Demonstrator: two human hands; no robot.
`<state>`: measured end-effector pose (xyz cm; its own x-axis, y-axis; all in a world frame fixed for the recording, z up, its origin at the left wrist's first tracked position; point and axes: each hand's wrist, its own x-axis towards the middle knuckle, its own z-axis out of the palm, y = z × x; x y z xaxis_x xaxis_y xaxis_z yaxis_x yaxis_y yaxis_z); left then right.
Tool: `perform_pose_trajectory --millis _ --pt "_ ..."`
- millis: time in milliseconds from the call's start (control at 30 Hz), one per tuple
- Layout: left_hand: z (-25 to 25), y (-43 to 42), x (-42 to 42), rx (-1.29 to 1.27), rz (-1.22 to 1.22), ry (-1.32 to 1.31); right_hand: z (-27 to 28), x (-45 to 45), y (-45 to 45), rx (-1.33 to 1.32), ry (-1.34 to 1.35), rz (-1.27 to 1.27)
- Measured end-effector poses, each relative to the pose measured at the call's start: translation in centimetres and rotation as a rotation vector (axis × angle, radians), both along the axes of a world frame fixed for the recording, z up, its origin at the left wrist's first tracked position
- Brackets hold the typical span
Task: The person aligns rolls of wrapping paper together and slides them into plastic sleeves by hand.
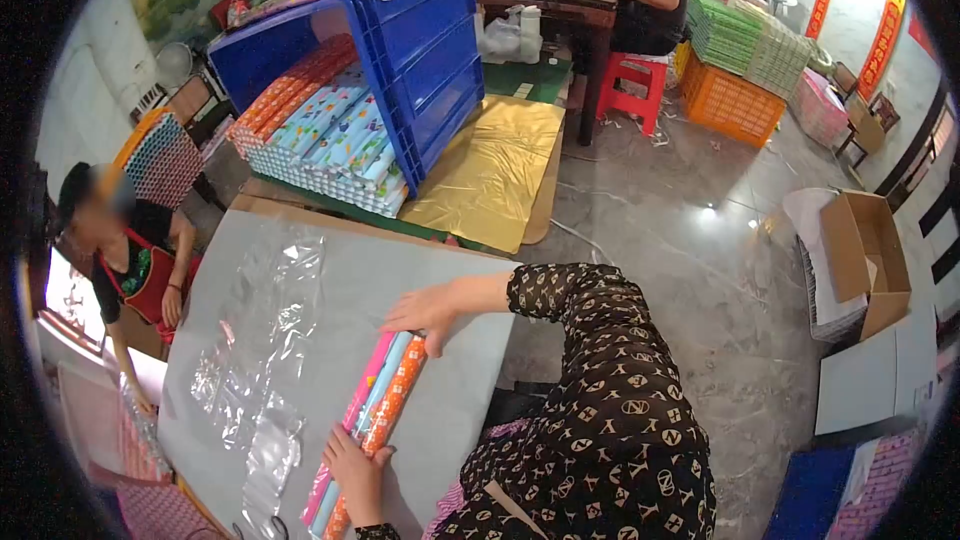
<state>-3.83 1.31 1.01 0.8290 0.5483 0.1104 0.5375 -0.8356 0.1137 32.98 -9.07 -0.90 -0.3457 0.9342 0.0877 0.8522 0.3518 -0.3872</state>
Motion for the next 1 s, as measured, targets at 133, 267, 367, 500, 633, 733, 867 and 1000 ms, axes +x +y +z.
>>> perform_pose_trajectory --millis 133,267,367,500,633,733,867,1000 --pt "0.6 -0.2 0.1 -0.029 0.026 0.030 0.7 -0.3 0.0 -0.024 -0.018 0.012" --pt "0.7 -0.2 0.0 -0.072 0.049 0.048 0.7 -0.1 0.2 -0.034 -0.023 0.041" --pt "1.0 -0.5 0.1 -0.071 0.036 0.027 1.4 -0.5 0.1 -0.112 -0.024 -0.011" --pt "-0.2 0.3 -0.3 0.075 -0.025 0.001 1.5 -0.6 0.1 -0.090 -0.024 -0.011" --pt "0.6 -0.1 0.6 -0.082 -0.003 -0.006 0.0 1.2 0.6 0.019 0.062 0.040" --pt "-0.1 -0.1 0.4 0.008 -0.069 -0.047 2.0 1.1 -0.8 -0.090 0.121 0.004" --pt "1.8 0.2 0.3 -0.112 0.011 -0.018 1.2 2.9 -0.6 -0.135 0.228 -0.141" --pt "-0.7 1.5 -1.5 -0.137 0.042 -0.134 -1.9 3.6 1.8 0.018 0.184 -0.037"
